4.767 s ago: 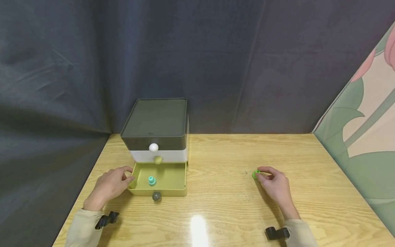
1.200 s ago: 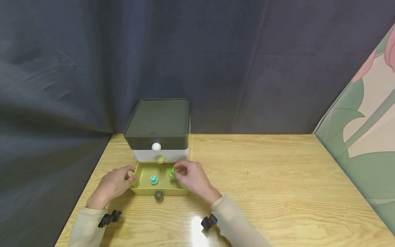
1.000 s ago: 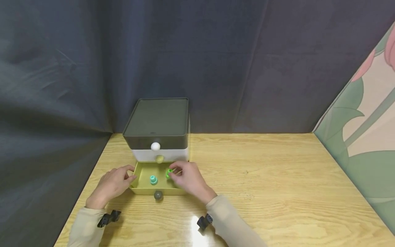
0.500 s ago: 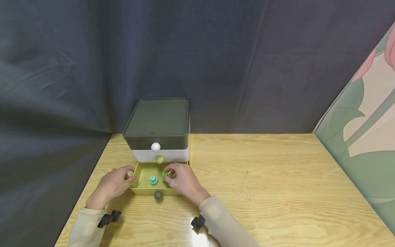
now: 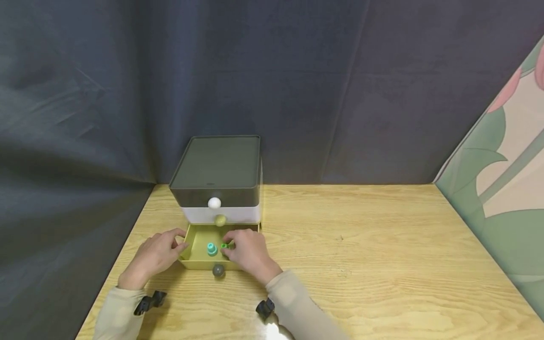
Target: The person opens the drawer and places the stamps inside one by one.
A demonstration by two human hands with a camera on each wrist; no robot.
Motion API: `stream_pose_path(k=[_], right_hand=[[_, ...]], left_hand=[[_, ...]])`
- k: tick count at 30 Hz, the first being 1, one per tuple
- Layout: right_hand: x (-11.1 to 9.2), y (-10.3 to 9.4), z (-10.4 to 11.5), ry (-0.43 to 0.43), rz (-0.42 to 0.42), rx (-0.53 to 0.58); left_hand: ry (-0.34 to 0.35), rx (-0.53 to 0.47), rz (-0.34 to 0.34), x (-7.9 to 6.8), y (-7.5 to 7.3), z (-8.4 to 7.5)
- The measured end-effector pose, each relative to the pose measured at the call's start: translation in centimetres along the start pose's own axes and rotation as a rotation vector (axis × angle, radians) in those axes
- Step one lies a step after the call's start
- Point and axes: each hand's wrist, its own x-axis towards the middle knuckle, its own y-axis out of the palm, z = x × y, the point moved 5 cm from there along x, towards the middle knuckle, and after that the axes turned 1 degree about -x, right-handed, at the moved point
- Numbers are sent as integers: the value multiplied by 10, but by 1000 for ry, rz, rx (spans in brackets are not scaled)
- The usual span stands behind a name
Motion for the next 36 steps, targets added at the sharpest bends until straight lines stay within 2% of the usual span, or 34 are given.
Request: stream_pose_path(k=[8, 12, 21, 25, 31, 34, 36], right_hand=[[0, -1, 2, 10, -3, 4], [-1, -2, 1, 16, 1, 43], [-10, -16, 1, 28, -29, 333], [-16, -26, -1, 28, -59, 394], [-28, -48, -15, 80, -150, 413], [-36, -60, -25, 109, -189, 410], [-43, -68, -32, 124, -218, 406]], left_hand=[[-2, -1, 2, 0, 0, -1], [-1, -7, 3, -1, 0, -1], [11, 3, -5, -3, -1, -1], [14, 27, -41, -6, -5, -3], [64, 11, -163, -16, -20, -14], [100, -30, -160, -25, -19, -27], [126, -57, -140, -32, -13, -36]])
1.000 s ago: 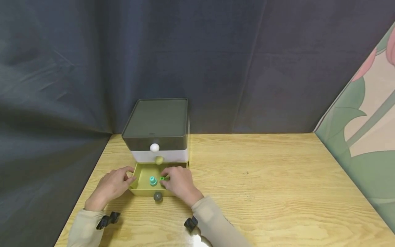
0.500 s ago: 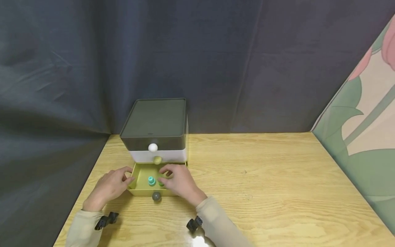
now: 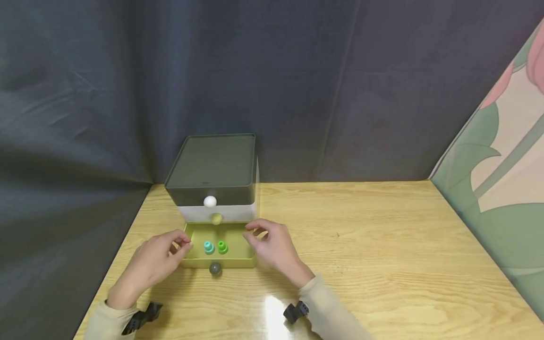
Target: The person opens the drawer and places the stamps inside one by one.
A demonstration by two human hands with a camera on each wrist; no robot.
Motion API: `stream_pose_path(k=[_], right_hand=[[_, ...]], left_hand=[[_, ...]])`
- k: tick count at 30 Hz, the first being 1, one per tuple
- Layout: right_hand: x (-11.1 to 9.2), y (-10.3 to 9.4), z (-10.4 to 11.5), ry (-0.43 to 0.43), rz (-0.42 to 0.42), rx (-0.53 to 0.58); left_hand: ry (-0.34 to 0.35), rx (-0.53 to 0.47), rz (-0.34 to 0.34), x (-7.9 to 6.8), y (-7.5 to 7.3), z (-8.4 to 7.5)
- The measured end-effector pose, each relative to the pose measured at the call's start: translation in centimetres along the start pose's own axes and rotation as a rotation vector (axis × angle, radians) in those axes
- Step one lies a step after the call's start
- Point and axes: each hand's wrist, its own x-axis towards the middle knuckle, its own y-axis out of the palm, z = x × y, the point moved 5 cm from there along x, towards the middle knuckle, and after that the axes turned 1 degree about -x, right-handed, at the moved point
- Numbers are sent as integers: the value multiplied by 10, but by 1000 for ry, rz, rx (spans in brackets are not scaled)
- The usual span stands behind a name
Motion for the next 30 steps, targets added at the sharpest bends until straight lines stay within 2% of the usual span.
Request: stream_pose_path(k=[5, 9, 12, 15, 18, 25, 30], right_hand=[[-8, -24, -13, 20, -58, -10], [-15, -40, -26, 39, -71, -43], [-23, -53, -34, 39, -85, -72], [-32, -66, -43, 45, -97, -104], [-41, -78, -53, 69, -100, -140], [-60, -100, -71, 152, -109, -173], [-68, -111, -78, 173, -120, -181]], left_hand=[[37, -13, 10, -19, 25, -7], [33, 12, -25, -34, 45, -4], [14, 35, -65, -40, 53, -2], [25, 67, -110, -40, 57, -5], [18, 93, -126, -39, 60, -9], [-108, 35, -50, -33, 72, -7], [-98, -13, -69, -30, 76, -9]])
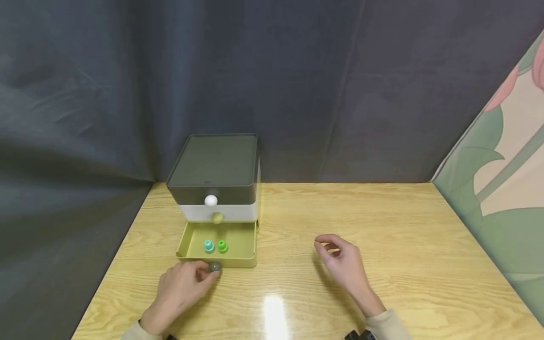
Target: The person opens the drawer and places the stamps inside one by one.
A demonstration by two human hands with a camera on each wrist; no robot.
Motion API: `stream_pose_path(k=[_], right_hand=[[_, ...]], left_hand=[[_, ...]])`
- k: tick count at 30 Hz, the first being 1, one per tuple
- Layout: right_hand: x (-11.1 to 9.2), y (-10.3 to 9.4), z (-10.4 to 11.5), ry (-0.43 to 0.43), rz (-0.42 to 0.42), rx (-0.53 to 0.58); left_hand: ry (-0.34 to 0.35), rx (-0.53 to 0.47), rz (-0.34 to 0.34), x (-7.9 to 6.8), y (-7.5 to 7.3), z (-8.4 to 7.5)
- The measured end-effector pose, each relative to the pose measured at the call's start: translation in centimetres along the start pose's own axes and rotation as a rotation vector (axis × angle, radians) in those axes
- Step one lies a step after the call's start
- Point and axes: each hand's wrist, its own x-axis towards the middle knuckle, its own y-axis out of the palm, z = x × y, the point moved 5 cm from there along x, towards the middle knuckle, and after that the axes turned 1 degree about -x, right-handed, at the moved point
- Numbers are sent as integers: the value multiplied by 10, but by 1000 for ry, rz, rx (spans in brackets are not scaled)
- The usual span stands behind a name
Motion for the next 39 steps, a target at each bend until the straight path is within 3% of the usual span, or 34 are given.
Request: stream_pose_path(k=[6, 12, 28, 39], right_hand=[[-2, -6, -13, 53, 4, -9], [-2, -9, -21, 88, 5, 25], [-5, -7, -30, 66, 8, -14], [-4, -2, -36, 53, -1, -35]], left_hand=[[23, 1, -4, 3, 0, -4], [51, 17, -51, 9, -4, -6], [23, 22, -105, 44, 6, -5], [42, -12, -139, 64, 8, -3]])
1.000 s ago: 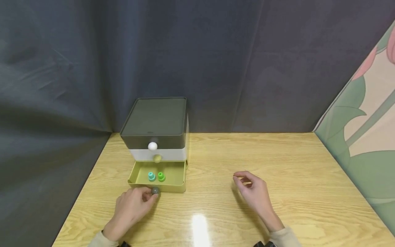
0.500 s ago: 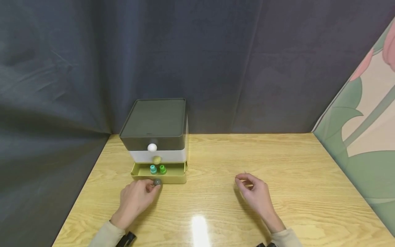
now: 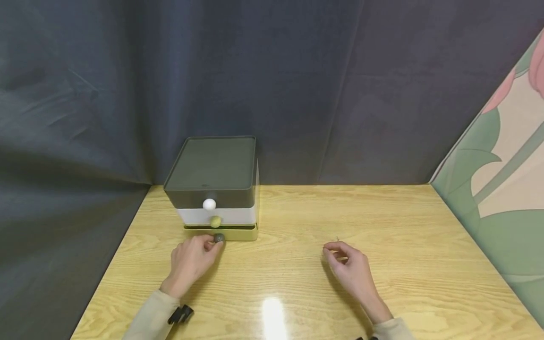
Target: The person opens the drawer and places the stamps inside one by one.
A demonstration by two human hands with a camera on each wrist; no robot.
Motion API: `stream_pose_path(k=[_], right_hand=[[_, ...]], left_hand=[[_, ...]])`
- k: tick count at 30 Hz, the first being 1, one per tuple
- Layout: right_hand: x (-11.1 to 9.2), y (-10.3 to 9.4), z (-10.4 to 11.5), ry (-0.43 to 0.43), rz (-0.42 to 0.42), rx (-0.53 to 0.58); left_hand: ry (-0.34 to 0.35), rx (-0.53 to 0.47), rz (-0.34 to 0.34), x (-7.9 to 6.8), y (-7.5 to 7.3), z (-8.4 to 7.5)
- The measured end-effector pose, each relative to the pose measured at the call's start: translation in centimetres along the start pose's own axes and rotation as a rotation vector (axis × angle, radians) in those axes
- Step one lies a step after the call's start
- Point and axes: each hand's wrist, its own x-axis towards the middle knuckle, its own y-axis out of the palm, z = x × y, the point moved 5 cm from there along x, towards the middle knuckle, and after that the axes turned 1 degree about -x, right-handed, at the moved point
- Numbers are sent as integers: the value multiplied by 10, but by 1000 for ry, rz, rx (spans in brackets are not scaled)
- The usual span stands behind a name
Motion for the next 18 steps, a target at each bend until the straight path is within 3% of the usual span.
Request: stream_pose_path(k=[9, 12, 16, 18], right_hand=[[-1, -3, 3, -3, 6, 12], [1, -9, 3, -8, 7, 5], [4, -25, 4, -49, -25, -28], [4, -37, 5, -72, -68, -61]], left_hand=[[-23, -22, 1, 11, 3, 4], [-33, -17, 33, 11, 2, 7], [-9, 12, 44, 3, -11, 12], [37, 34, 8, -7, -23, 15]])
